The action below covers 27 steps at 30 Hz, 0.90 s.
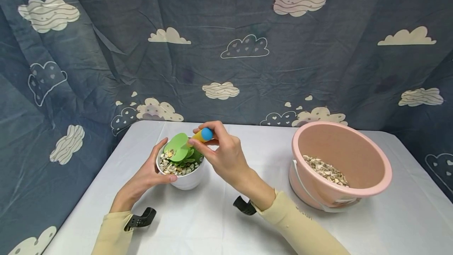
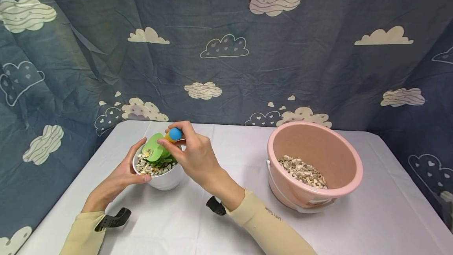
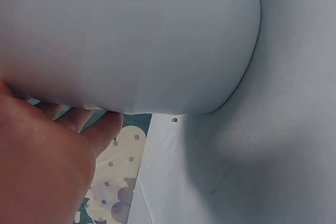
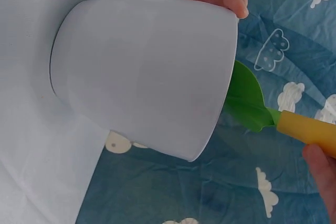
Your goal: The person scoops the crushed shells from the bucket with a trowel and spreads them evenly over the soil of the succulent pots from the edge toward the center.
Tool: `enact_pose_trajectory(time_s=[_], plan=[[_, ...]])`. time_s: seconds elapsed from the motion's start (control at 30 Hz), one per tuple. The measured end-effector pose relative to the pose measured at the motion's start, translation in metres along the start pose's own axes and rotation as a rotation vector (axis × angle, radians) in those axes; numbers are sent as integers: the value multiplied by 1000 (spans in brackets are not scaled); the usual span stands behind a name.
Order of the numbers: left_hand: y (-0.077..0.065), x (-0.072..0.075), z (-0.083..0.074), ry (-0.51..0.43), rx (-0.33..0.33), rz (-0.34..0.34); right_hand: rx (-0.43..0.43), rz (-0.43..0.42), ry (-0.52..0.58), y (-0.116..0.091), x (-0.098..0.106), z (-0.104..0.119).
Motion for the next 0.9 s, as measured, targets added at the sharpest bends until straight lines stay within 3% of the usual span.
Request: enact_pose_trajectory(time_s=[0.17, 0.43, 0.77, 0.9], plan=[[1, 1, 1, 20, -1, -1, 23, 1, -7, -1, 0, 2], [0, -1, 3, -45, -6, 25, -7, -21, 20, -3, 4, -4], [-1, -3, 1, -76, -18, 28, -343, -195, 246, -15, 25, -45], [-1, -2, 1, -75, -17, 28, -436, -238, 339, -19, 30, -56]])
Point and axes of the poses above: each hand's wrist, its own y-axis towards the middle knuckle, its own x-axis out of the back of the hand, z = x × y, the point moved 8 cm from there along y, towards the middle knuckle, and after that the axes turned 4 degrees about -x, right-handed, at the moved point
